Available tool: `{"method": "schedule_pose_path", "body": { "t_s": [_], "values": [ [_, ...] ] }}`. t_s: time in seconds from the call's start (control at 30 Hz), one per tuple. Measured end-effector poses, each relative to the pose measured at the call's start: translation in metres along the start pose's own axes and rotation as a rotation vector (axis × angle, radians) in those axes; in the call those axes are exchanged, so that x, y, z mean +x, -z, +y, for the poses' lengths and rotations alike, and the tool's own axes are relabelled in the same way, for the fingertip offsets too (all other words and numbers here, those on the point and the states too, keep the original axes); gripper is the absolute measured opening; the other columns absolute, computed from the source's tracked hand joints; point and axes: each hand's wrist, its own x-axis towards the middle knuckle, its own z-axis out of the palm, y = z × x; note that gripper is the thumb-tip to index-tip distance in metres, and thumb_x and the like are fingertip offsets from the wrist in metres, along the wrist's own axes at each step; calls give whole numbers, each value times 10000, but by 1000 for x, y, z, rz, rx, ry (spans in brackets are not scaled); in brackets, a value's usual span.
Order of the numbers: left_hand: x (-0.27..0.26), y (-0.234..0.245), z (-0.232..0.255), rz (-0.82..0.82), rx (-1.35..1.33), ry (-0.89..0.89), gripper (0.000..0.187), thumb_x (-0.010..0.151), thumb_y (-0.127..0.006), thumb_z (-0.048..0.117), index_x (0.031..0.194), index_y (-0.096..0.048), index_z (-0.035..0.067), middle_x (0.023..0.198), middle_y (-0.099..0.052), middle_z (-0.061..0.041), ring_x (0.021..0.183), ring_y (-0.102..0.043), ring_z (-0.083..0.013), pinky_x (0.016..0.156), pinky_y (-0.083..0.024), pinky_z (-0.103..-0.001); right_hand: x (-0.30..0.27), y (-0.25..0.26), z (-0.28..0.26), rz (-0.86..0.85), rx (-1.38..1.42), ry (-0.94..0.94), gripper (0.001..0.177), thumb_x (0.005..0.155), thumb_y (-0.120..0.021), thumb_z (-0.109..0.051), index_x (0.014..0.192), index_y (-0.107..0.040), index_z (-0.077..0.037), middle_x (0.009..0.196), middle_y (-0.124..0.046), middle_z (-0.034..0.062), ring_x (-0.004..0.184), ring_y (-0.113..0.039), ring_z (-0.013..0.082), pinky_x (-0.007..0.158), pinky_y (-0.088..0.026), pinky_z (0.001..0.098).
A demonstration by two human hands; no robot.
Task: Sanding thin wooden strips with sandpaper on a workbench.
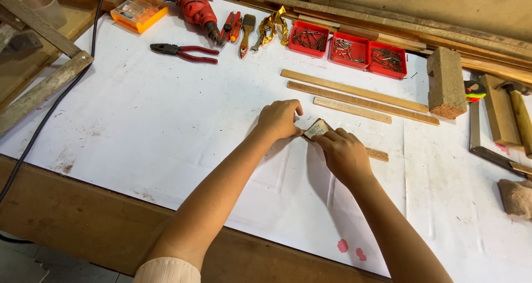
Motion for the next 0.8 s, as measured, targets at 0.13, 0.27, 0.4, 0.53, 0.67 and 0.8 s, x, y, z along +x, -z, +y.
{"method": "schedule_pose_path", "body": {
  "t_s": [0.13,0.27,0.4,0.53,0.67,0.8],
  "values": [
    [2,-28,11,157,150,-136,250,674,-812,60,890,-731,155,959,-725,-56,956,-693,-269,806,-566,-422,6,17,14,6,142,-50,188,839,-734,-119,1015,-791,-156,871,-747,18,812,-670,237,681,-562,396],
    [-21,-23,45,216,164,-259,173,695,-779,53,844,-692,48,892,-701,-129,892,-679,-313,781,-567,-440,-6,28,31,79,19,-64,180,882,-720,-105,1035,-788,-168,906,-758,10,858,-691,241,740,-571,396],
    [-13,-50,49,222,206,-379,63,706,-741,10,741,-689,14,896,-698,-157,901,-683,-331,774,-587,-442,-28,28,40,85,41,-82,165,873,-721,-114,1004,-797,-178,1004,-778,10,936,-717,224,782,-588,383],
    [-6,-77,34,196,189,-398,43,725,-688,-48,735,-685,-6,899,-692,-183,895,-696,-360,753,-600,-443,-43,22,37,95,55,-23,174,862,-721,-120,1020,-791,-145,1039,-784,8,1054,-712,232,803,-592,368],
    [-7,-74,32,218,239,-435,98,769,-657,-81,730,-690,2,859,-691,-187,857,-706,-371,738,-602,-454,-55,24,51,76,-20,-17,191,885,-694,-83,1033,-796,-146,1063,-785,7,1113,-715,220,823,-603,353],
    [-6,-69,37,157,230,-406,119,770,-669,-69,715,-714,26,831,-699,-155,810,-711,-332,711,-603,-432,-80,30,80,26,-91,-66,190,909,-690,-104,1048,-806,-161,1085,-787,4,1064,-721,212,819,-610,357]
  ]
}}
